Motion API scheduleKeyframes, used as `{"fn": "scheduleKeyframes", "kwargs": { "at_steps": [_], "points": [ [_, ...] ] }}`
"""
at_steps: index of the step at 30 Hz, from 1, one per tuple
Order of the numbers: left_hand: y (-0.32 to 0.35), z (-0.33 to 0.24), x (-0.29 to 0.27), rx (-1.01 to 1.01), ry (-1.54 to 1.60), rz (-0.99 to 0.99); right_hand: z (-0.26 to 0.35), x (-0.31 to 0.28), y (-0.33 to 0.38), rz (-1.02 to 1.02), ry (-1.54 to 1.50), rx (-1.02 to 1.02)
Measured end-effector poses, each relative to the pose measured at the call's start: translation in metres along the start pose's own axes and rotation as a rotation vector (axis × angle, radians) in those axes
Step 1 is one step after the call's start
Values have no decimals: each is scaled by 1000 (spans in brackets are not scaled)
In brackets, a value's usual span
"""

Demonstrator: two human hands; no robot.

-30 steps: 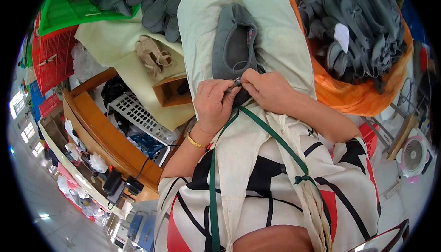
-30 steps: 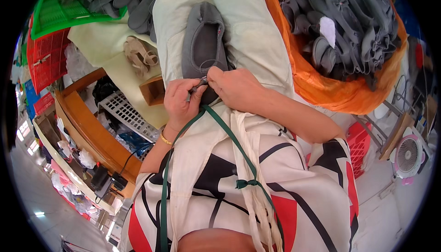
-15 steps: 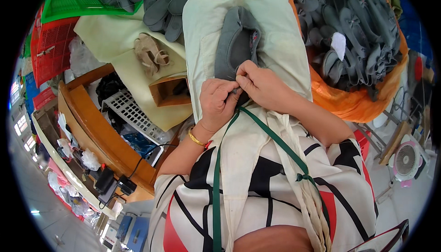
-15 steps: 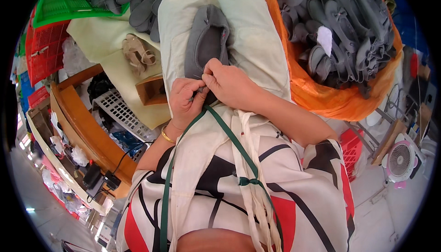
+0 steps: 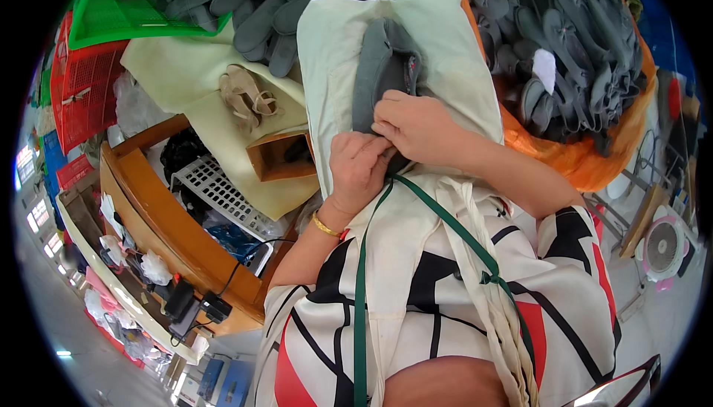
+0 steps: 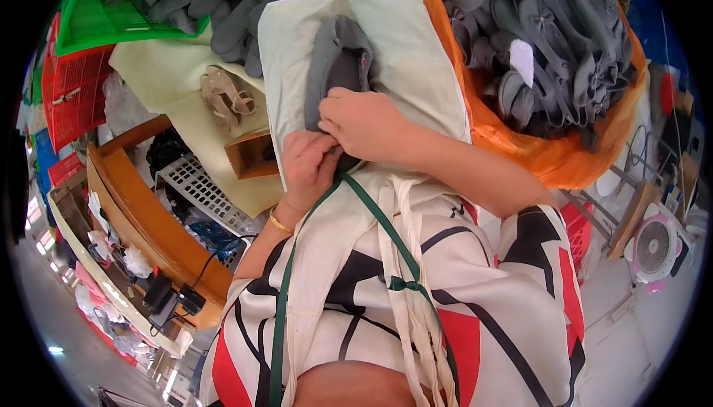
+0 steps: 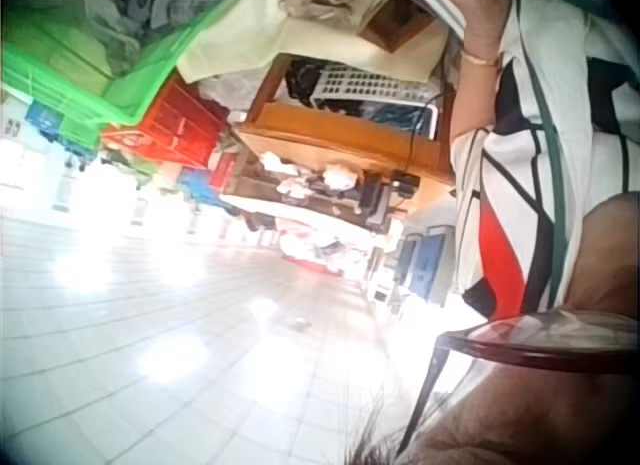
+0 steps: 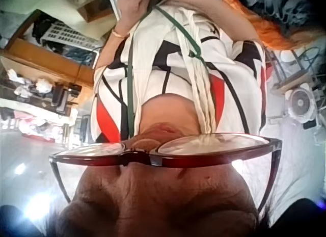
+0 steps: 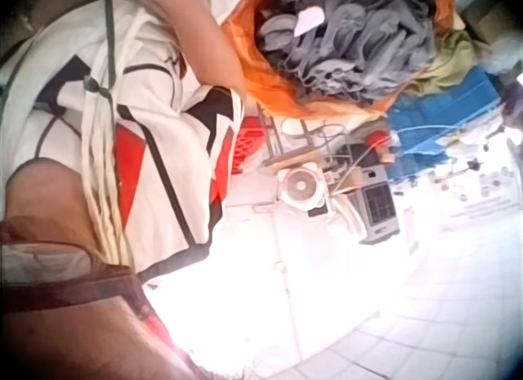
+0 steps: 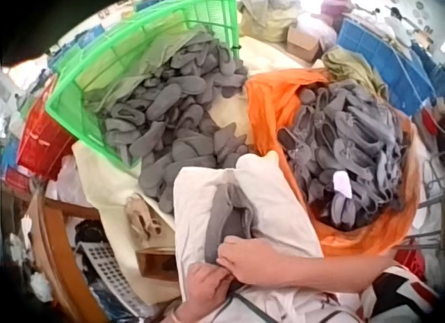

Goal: The person sews a decorative fabric bow onto the top of a grey slip-on shoe using a needle and thread. They repeat this process for multiple shoes in a workshop setting.

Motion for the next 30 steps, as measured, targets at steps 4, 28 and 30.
{"fn": "scheduleKeyframes", "kwargs": {
  "at_steps": [4, 28, 30],
  "points": [
    [-1, -6, 2, 52, 10, 88, -13, 13, -26, -345, -142, -91],
    [-25, -8, -20, -255, 113, 319, -6, -80, 22, -183, -1478, -244],
    [-25, -5, -20, -210, 105, 333, -9, -79, 24, -188, -1452, -240]
  ]
}}
Point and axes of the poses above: each hand's wrist, its own y-axis away from the middle knuckle, its own x-axis out of the palm, z = x × y, the point moved 1 cm from there along -y, towards the middle knuckle, and after that the axes turned 9 degrees about z, right-handed, at the moved point
